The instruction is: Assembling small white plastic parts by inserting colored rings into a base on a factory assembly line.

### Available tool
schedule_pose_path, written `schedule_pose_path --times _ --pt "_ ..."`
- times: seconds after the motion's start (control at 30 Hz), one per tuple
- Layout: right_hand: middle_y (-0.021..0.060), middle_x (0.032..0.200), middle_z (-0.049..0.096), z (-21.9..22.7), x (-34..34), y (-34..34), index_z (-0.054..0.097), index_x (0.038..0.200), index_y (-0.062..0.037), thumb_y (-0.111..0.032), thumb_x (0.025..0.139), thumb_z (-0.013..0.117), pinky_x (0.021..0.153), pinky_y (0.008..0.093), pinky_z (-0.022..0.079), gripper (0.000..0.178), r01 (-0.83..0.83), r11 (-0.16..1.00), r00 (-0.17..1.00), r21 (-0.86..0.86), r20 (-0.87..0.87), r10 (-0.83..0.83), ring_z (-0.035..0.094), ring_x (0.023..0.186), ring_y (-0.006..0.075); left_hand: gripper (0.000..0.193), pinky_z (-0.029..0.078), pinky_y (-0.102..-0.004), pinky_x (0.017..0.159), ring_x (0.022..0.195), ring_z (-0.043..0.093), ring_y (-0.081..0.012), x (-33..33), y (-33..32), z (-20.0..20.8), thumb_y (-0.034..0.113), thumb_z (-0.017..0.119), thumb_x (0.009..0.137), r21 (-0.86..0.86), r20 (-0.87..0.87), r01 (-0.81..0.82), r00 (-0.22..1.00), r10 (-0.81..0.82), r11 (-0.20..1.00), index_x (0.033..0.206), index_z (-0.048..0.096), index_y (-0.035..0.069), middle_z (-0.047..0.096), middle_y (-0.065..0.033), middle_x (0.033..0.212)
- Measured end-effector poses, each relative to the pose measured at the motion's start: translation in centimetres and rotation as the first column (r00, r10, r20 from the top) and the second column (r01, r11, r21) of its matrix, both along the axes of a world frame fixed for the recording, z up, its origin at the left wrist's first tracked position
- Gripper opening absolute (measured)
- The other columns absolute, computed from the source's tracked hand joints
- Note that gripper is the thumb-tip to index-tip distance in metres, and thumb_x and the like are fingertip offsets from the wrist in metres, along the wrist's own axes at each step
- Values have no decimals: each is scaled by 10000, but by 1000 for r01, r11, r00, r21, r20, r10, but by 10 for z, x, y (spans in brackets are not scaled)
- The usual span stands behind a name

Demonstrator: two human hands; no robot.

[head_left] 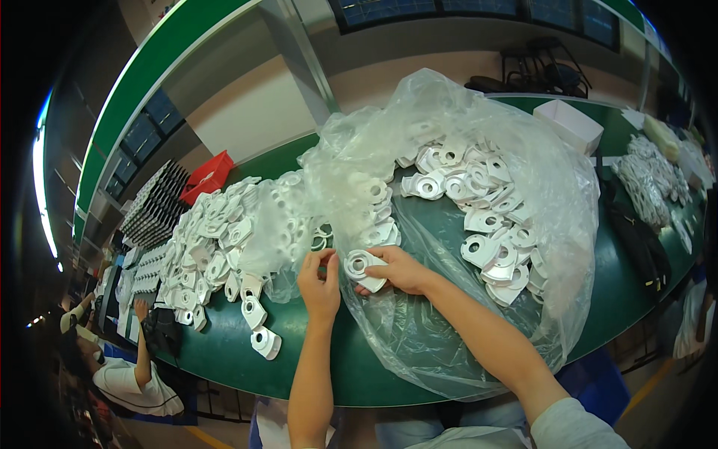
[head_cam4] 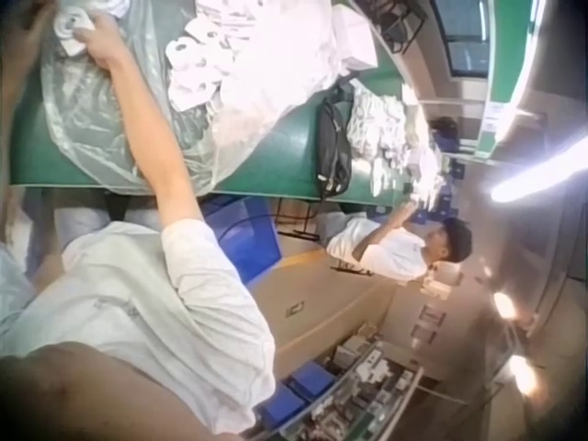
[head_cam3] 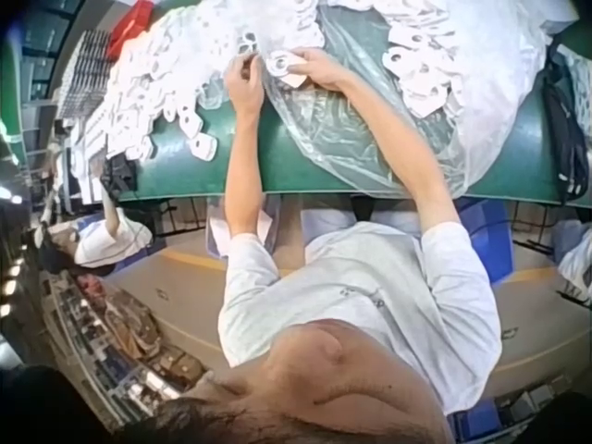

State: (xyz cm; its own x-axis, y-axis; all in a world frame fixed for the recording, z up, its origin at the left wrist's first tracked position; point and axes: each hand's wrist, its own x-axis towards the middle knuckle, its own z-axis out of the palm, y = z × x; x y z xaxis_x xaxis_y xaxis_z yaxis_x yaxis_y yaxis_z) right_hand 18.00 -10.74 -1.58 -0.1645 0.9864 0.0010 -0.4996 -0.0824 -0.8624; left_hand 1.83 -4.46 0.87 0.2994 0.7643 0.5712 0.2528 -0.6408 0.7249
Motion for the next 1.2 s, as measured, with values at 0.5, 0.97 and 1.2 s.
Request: schedule_pose_path --times 0.5,0.97,1.2 --pt "176 1021 607 0 0 -2 446 1205 64 40 854 471 739 321 562 353 101 993 994 67 27 -103 658 831 234 129 403 -200 546 660 497 -65 -3 -1 -10 76 587 855 -194 80 88 994 -74 977 913 626 -33 556 -17 783" --pt "86 934 611 -3 -9 1 519 1105 5 -58 842 555 622 259 513 273 183 967 958 179 191 -216 617 683 141 174 402 -192 535 602 516 -65 -4 2 -17 82 614 844 -436 206 253 962 -178 864 971 640 -33 627 -26 759" --pt "75 845 625 1 -9 -3 524 1085 -2 -112 865 561 567 249 509 249 195 969 967 149 133 -215 612 626 136 154 451 -214 576 616 562 -97 0 3 -21 18 586 845 -444 273 319 938 -212 837 969 623 -66 638 -65 767"
